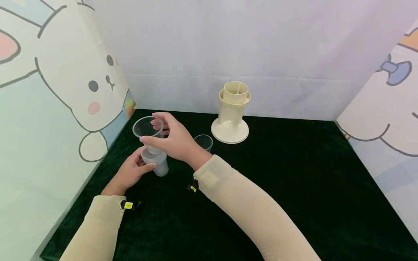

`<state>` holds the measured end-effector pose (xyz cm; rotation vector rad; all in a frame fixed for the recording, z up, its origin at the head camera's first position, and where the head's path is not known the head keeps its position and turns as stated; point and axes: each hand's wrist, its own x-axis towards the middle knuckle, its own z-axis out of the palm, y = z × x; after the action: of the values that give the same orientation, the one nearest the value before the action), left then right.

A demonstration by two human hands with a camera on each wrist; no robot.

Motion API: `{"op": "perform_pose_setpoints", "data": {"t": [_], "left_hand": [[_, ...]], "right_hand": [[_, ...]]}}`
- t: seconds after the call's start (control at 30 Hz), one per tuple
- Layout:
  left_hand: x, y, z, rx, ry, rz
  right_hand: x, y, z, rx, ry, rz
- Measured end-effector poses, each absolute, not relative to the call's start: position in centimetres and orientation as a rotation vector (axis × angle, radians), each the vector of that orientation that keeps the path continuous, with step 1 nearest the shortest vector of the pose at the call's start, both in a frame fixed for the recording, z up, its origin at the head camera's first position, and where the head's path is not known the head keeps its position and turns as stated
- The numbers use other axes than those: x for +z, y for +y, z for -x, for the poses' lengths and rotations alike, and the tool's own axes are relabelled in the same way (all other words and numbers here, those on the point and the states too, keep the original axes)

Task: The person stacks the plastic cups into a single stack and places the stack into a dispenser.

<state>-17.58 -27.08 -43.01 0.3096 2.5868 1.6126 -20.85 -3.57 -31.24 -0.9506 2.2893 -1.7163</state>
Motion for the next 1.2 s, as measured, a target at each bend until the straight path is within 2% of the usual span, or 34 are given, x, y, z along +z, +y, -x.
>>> {"op": "perform_pose_setpoints", "data": {"t": [0.7,1.2], "left_hand": [[-43.5,-27.2,17.9,1.583,2.573,-0.259],[-43.4,-27.2,17.7,1.591,2.611,-0.331]], "right_hand": [[-33.6,-5.4,21.2,-1.730,2.236,0.889],[-36.1,-5.0,21.6,-1.687,2.240,0.843]]}}
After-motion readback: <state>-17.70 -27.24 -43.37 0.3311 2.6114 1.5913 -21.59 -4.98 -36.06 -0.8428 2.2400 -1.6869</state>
